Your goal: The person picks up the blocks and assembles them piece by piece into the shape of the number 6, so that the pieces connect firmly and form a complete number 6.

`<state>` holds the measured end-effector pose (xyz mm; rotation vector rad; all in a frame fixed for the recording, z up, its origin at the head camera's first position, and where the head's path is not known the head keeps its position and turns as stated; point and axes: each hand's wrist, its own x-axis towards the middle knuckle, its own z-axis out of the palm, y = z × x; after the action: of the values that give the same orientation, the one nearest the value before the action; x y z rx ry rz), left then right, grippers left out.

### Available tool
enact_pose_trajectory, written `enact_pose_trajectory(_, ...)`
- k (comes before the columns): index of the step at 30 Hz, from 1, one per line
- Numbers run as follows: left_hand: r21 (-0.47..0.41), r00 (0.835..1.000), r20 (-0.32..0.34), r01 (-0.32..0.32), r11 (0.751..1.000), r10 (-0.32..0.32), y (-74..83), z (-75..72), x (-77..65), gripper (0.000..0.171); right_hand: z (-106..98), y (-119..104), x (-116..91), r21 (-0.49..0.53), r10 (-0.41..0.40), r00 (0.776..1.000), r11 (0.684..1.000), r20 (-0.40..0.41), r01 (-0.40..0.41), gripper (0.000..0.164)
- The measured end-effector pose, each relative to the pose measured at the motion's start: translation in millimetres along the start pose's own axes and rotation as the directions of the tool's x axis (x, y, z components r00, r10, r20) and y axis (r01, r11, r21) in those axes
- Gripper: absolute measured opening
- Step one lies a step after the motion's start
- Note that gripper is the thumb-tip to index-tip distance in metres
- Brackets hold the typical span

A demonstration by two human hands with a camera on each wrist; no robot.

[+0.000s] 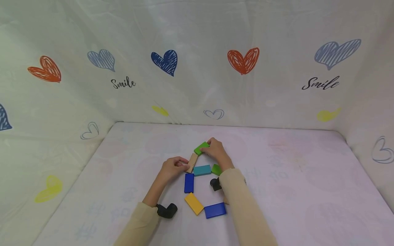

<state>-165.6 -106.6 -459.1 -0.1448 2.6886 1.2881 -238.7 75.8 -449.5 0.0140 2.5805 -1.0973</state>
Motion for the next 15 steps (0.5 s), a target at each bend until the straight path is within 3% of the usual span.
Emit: enact_pose_trajectory(15, 0.0, 1.0, 0.012, 0.0, 1.0, 0.0, -2.3, 0.2, 0.2, 0.02, -1.7, 0.2, -2.1, 0.01, 0.014, 1.0, 1.0, 0.006, -0.014, 0.046)
